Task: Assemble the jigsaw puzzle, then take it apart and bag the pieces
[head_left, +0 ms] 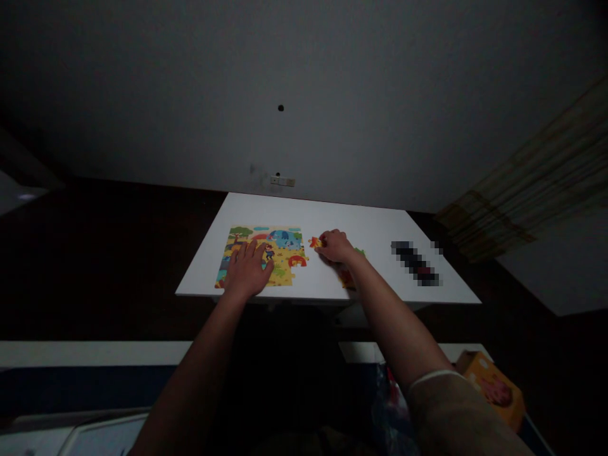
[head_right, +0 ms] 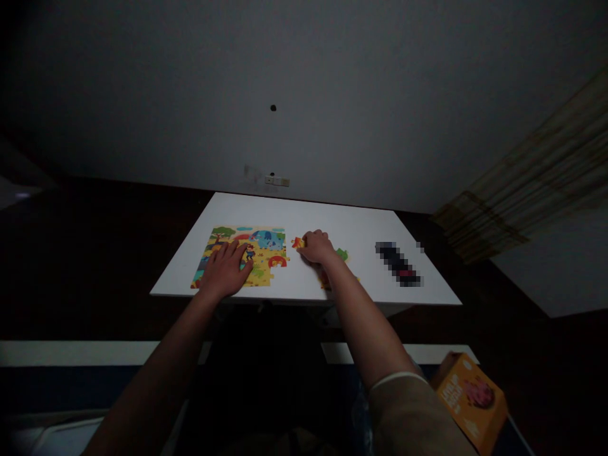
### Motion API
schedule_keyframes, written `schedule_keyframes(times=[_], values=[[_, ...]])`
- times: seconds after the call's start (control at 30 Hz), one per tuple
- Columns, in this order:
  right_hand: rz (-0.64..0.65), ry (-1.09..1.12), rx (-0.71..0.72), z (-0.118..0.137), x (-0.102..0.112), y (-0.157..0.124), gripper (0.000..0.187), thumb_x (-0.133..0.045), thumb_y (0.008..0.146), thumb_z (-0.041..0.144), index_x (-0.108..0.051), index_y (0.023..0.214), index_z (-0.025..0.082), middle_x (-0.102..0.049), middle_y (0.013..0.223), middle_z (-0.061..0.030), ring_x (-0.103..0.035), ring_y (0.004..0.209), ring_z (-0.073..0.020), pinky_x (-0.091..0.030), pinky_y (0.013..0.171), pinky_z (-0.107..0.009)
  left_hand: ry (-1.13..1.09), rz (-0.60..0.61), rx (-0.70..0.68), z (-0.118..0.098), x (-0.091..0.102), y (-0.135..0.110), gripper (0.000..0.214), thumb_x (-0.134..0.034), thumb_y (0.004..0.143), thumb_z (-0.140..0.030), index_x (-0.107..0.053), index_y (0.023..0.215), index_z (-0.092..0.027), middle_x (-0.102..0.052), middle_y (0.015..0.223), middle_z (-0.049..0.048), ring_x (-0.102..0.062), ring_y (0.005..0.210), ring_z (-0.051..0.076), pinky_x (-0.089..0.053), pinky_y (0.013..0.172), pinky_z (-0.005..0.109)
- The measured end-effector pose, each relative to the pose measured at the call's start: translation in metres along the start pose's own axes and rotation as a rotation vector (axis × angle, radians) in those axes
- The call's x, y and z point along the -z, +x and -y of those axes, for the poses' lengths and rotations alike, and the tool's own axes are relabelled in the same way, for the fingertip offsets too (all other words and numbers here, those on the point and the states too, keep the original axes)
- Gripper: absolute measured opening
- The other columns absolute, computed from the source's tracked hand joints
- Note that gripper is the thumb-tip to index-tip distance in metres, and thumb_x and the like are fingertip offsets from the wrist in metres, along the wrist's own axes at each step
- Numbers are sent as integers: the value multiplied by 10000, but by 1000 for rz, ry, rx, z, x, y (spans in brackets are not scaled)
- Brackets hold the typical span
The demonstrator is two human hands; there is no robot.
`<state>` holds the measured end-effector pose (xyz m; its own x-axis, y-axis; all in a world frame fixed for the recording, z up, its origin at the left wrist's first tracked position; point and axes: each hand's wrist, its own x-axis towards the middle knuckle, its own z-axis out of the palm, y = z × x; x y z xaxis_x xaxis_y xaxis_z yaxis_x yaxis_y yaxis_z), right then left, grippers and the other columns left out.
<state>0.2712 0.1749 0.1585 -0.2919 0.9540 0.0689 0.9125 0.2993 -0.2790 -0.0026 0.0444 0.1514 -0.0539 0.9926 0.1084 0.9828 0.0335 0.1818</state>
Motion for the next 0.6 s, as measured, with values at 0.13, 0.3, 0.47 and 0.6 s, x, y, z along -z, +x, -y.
schedule_keyframes(times=[0.13, 0.3, 0.47, 0.6], values=[[46, 8, -92, 9, 2, 6, 263, -802, 733, 351, -705, 916, 188, -652, 1050, -171, -586, 1090, -341, -469, 891, -496, -1, -4, 21, -3, 3, 1, 610, -279, 1007, -541, -392, 1534, -255, -311, 1655, 77, -241, 1534, 326, -193, 1239, 537], [60, 49, -141, 17, 12, -3, 401, -796, 730, 282, -665, 1094, 176, -687, 1026, -167, -621, 966, -298, -458, 817, -426, -4, 6, 23, -6, 8, 0, 594, -284, 1013, -520, -405, 1528, -249, -322, 1650, 86, -242, 1535, 326, -195, 1237, 533], [-61, 267, 7, 22, 17, -27, 547, -628, 830, 190, -571, 1374, 180, -716, 1099, -138, -636, 898, -219, -435, 809, -340, -11, -8, 18, -6, 8, -1, 580, -304, 1012, -517, -414, 1522, -263, -331, 1647, 77, -259, 1528, 325, -185, 1239, 537], [-130, 392, 27, 32, 8, -54, 473, -594, 840, 244, -645, 1310, 229, -728, 1119, -97, -657, 903, -212, -468, 819, -330, -26, -23, 20, -4, 4, -1, 591, -307, 1009, -531, -426, 1516, -253, -332, 1646, 82, -259, 1527, 324, -176, 1244, 535]])
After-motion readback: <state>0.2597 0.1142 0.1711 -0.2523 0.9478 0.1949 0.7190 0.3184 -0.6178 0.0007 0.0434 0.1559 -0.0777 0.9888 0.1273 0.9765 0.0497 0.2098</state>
